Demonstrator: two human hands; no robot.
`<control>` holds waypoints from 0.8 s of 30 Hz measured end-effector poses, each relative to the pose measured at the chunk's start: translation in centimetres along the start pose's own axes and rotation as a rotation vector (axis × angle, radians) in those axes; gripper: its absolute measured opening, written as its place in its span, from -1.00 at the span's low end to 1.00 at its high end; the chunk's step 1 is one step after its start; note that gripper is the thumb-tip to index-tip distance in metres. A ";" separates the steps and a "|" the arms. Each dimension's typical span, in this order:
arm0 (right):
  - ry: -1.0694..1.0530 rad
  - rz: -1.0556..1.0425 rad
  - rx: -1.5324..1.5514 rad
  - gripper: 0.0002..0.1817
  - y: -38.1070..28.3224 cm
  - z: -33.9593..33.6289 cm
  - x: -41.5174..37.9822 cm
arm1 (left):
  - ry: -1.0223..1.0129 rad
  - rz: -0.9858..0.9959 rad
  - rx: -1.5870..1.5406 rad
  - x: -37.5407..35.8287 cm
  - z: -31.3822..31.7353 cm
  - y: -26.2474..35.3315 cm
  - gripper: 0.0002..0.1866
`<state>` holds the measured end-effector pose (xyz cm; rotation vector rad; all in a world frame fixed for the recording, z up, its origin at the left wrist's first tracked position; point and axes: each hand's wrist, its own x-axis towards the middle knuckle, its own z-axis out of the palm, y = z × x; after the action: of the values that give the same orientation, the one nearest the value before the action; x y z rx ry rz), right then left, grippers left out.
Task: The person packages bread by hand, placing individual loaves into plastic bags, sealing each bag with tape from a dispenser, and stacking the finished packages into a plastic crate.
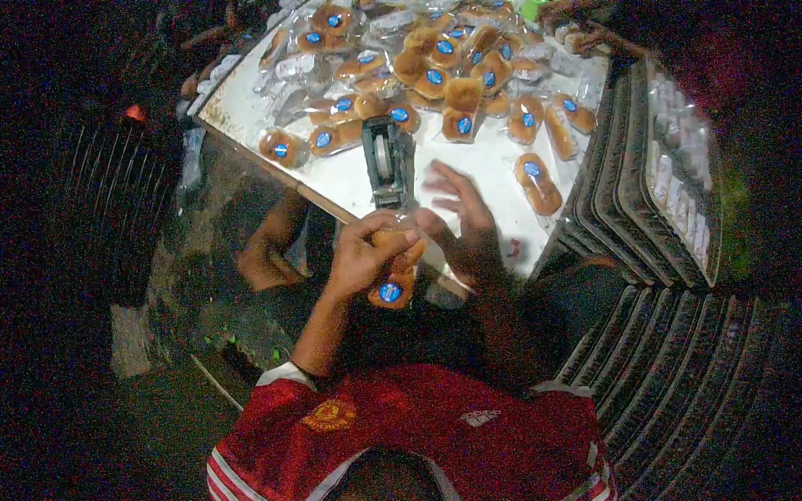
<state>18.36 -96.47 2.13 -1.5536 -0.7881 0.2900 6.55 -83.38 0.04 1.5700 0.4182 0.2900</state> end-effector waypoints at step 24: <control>-0.117 0.332 0.094 -0.70 5.1 4.6 -5.3 | 0.363 0.243 0.170 -2.5 -0.4 -2.3 -0.85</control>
<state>13.23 -95.97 -4.86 -1.5854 -0.5944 0.6569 3.91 -84.11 -2.03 1.7409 0.5436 0.7501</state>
